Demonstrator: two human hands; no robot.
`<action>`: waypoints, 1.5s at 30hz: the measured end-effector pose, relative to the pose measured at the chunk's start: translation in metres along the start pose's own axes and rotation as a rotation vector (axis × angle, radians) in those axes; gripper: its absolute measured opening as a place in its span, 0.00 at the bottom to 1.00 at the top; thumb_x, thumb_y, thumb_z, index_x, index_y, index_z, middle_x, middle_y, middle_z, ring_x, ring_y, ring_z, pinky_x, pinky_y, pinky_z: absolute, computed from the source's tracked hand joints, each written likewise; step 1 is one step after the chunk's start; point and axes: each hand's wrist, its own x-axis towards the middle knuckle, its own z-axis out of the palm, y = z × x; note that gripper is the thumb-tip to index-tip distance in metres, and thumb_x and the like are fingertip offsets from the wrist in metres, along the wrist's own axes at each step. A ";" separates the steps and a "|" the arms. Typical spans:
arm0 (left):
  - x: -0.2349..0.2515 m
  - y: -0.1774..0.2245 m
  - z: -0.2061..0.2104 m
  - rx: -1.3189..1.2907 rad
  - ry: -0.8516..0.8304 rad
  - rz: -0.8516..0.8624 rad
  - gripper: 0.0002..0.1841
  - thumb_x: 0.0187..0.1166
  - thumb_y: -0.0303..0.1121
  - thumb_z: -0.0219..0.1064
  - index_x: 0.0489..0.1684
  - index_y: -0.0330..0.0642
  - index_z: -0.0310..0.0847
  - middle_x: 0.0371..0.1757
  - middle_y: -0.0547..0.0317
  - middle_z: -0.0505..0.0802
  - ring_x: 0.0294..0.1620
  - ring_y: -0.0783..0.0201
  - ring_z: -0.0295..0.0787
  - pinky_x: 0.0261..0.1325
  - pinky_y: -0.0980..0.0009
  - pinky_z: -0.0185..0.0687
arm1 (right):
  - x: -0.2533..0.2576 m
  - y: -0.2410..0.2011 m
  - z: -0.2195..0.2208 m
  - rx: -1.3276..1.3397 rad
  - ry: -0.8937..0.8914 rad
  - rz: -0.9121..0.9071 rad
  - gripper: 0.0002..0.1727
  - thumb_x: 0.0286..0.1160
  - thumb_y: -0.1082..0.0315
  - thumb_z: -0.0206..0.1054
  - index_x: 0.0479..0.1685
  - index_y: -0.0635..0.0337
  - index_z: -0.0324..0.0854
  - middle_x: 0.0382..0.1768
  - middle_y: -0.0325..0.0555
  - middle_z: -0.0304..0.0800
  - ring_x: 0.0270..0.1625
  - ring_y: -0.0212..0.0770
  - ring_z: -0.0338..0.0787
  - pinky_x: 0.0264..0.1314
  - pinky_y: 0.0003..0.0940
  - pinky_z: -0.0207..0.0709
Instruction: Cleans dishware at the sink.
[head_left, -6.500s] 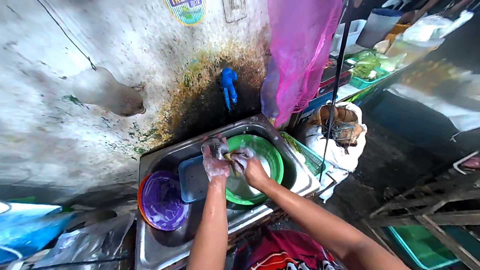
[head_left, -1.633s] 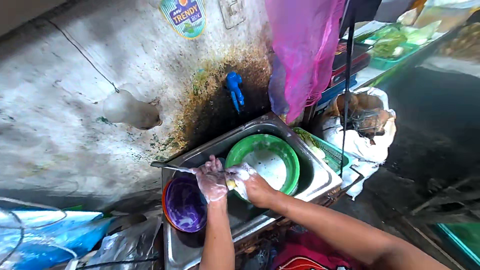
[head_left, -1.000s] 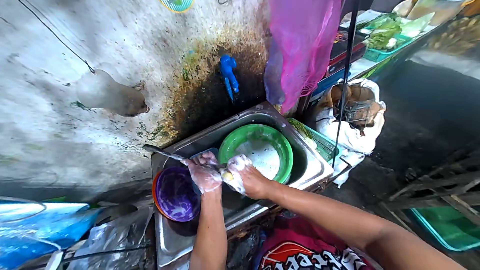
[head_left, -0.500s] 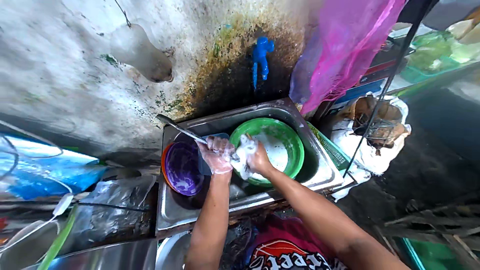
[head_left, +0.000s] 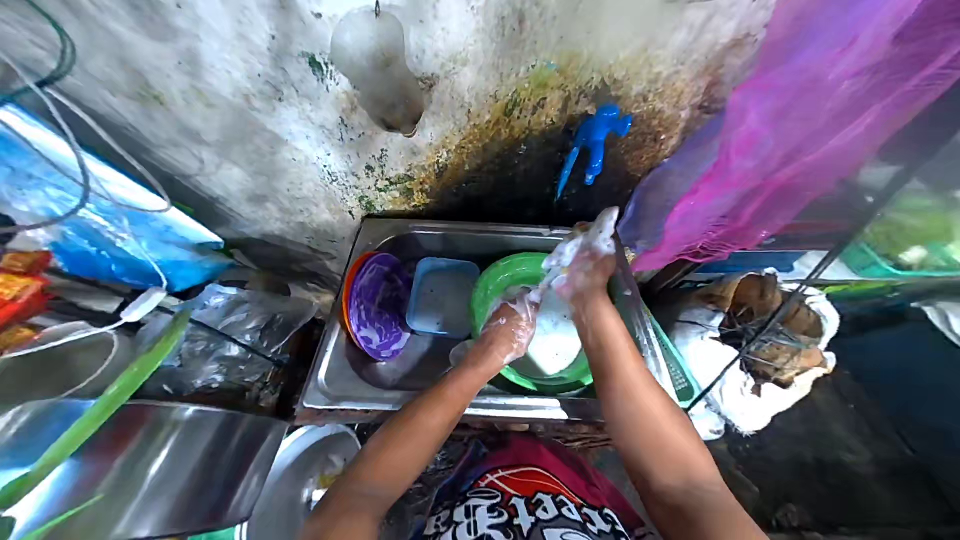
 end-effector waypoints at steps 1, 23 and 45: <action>0.000 -0.002 -0.001 -0.027 0.002 0.020 0.26 0.96 0.44 0.40 0.81 0.38 0.72 0.72 0.38 0.86 0.76 0.45 0.81 0.82 0.48 0.70 | 0.009 -0.003 -0.005 0.084 -0.070 -0.018 0.26 0.91 0.38 0.40 0.40 0.46 0.74 0.16 0.32 0.72 0.15 0.32 0.75 0.19 0.33 0.78; -0.041 -0.117 -0.056 0.104 0.299 -0.898 0.36 0.83 0.30 0.60 0.93 0.39 0.50 0.86 0.32 0.68 0.82 0.38 0.72 0.79 0.45 0.74 | -0.016 0.151 0.118 -1.643 -1.110 0.206 0.30 0.84 0.60 0.61 0.81 0.69 0.70 0.81 0.69 0.70 0.84 0.67 0.70 0.85 0.65 0.63; -0.007 -0.056 -0.013 0.074 -0.294 -0.557 0.29 0.91 0.49 0.52 0.73 0.29 0.76 0.73 0.32 0.83 0.77 0.37 0.78 0.76 0.34 0.70 | 0.009 0.072 -0.010 -1.484 -0.739 -0.070 0.39 0.76 0.55 0.72 0.81 0.70 0.63 0.79 0.68 0.71 0.77 0.64 0.79 0.77 0.60 0.75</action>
